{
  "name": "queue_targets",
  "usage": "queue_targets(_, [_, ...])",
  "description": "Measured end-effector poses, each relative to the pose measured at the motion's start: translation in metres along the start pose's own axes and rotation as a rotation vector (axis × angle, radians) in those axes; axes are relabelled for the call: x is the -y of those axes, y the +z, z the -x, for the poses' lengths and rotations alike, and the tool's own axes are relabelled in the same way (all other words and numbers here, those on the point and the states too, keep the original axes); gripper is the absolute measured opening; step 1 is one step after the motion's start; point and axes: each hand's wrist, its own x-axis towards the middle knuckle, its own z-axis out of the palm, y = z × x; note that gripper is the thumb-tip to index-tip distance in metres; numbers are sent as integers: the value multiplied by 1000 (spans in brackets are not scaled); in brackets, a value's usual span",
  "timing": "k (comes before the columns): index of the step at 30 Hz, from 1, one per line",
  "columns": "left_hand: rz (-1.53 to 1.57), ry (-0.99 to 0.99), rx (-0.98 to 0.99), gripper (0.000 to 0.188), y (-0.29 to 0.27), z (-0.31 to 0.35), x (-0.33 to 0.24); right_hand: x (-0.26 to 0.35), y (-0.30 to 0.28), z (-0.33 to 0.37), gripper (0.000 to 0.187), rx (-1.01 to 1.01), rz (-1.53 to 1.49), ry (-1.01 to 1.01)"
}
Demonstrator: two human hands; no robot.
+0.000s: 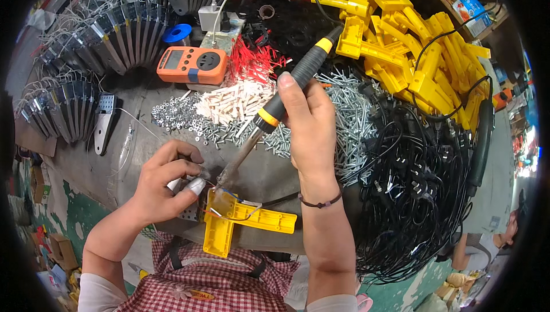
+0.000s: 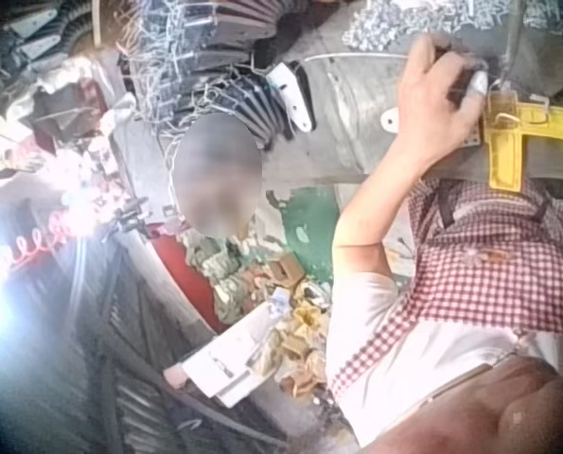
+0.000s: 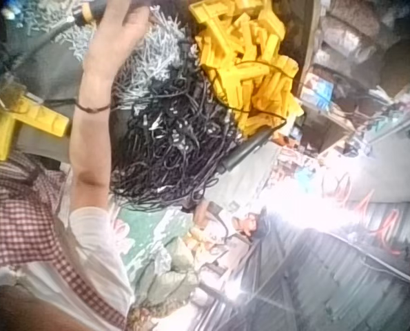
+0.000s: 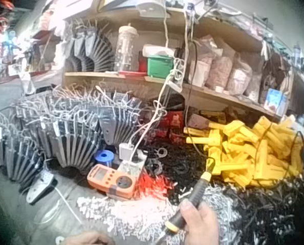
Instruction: The person assembles a device by soldering wires, installing components into a yellow plastic housing, and securing a metal plate with screws. The person uses a soldering iron and an electric screwdriver to complete the assembly.
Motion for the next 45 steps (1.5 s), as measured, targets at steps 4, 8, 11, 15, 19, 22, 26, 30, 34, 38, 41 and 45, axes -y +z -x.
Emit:
queue_targets(4, [48, 47, -6, 19, -3, 7, -5, 6, -6, 4, 27, 0, -23, 38])
queue_targets(8, [131, 45, 48, 20, 3, 20, -14, 3, -12, 11, 24, 184, -42, 153])
queue_targets(11, [96, 75, 45, 21, 5, 19, -14, -2, -11, 11, 24, 228, 19, 166])
queue_targets(15, [78, 60, 62, 20, 5, 20, -19, -4, -10, 11, 24, 236, 59, 147])
queue_targets(19, [76, 74, 52, 20, 7, 22, -18, -6, -12, 10, 24, 251, 27, 148])
queue_targets(22, [67, 70, 50, 21, 9, 24, -18, -6, -16, 9, 25, 284, 25, 164])
queue_targets(26, [57, 83, 43, 21, 12, 24, -17, -7, -9, 12, 25, 258, 32, 153])
queue_targets(30, [28, 79, 52, 20, 11, 25, -20, -7, -13, 11, 25, 250, 35, 148])
queue_targets(34, [50, 72, 51, 18, 13, 25, -21, -7, -11, 11, 25, 264, 56, 162])
queue_targets(38, [55, 77, 19, 17, 13, 23, -20, -6, -11, 9, 25, 253, 38, 142])
queue_targets(41, [-66, 49, -66, 17, 5, 22, -16, -5, -13, 4, 25, 239, 19, 177])
queue_targets(45, [-381, 22, -206, 21, -5, 19, 17, 3, -33, -12, 26, 43, 35, 10])
